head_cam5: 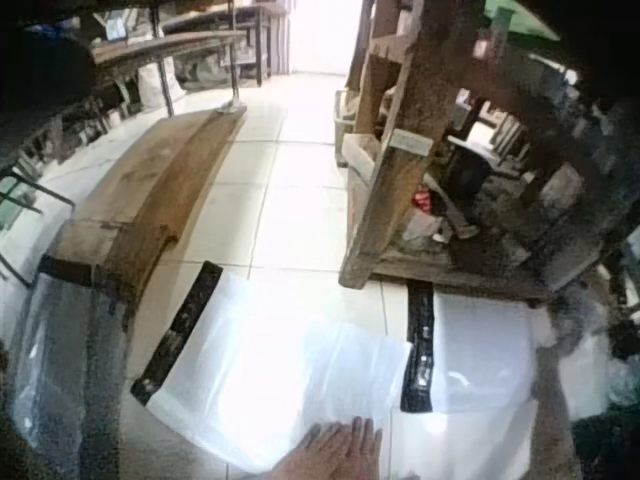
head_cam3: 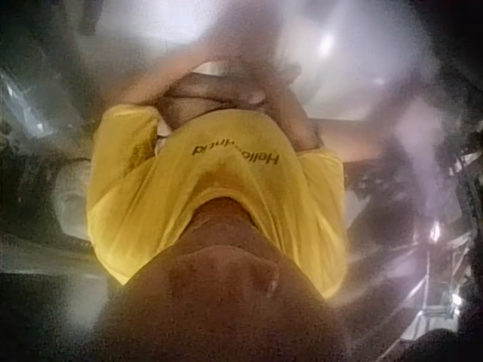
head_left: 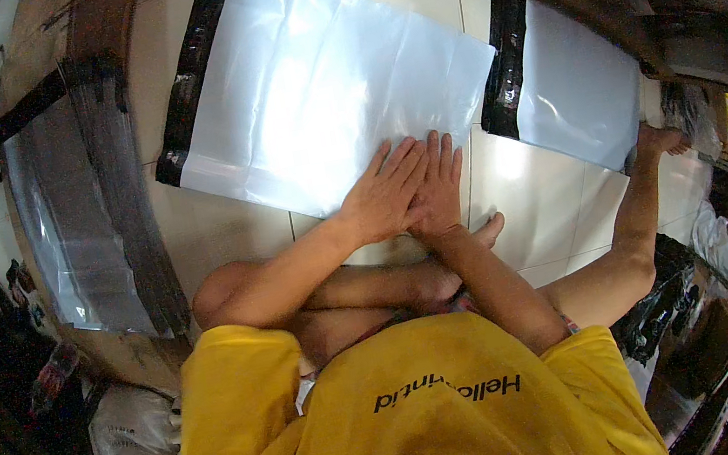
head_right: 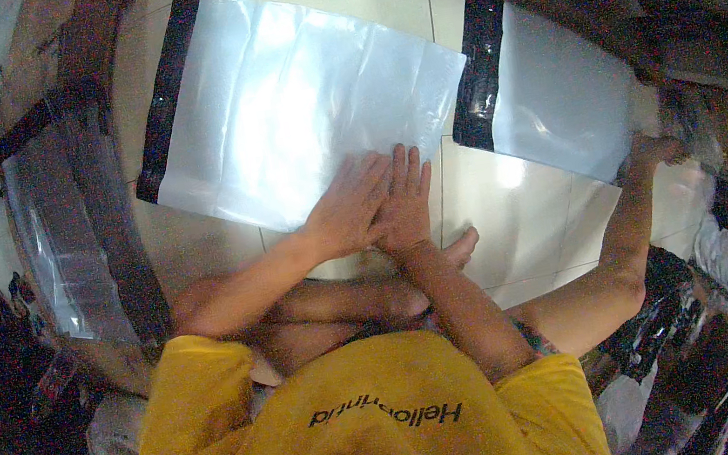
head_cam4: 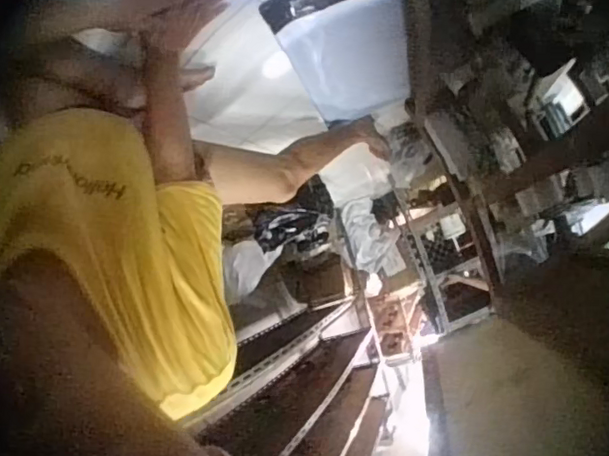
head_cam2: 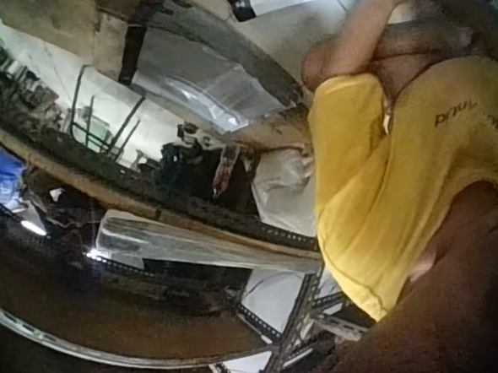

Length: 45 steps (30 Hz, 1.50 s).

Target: The person sits on the floor and repeatedly pulls poly mailers from a roll, unfolds them, and folds them flat by hand. The folded mailers are stacked on the floor in front of the person.

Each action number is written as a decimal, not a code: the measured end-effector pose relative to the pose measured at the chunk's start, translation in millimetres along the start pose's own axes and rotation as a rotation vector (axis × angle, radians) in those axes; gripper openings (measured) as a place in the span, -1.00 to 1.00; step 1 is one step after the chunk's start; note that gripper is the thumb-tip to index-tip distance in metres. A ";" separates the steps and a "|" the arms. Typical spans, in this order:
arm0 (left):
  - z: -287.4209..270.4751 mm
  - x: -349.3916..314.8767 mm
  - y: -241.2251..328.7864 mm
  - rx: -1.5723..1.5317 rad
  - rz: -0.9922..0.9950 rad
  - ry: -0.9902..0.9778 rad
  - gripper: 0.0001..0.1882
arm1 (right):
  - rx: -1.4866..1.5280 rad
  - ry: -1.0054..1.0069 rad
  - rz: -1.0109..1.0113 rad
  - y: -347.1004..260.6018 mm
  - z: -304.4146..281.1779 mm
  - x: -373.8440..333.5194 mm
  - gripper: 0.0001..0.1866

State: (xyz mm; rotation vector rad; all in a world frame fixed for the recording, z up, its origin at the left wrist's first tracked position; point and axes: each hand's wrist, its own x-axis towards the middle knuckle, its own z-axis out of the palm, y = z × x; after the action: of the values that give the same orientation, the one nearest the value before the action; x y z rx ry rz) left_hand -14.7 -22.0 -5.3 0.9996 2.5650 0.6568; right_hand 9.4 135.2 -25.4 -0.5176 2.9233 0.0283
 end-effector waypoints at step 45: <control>-78.6 109.0 -148.3 0.161 -0.345 0.329 -0.08 | 0.085 0.081 0.079 80.7 -36.7 136.6 0.10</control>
State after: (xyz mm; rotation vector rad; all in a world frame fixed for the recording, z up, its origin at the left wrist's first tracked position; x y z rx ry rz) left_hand -208.4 -66.4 -28.6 0.4983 3.0178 0.5637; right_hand -150.6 162.9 -13.7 -0.3989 3.0063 -0.1093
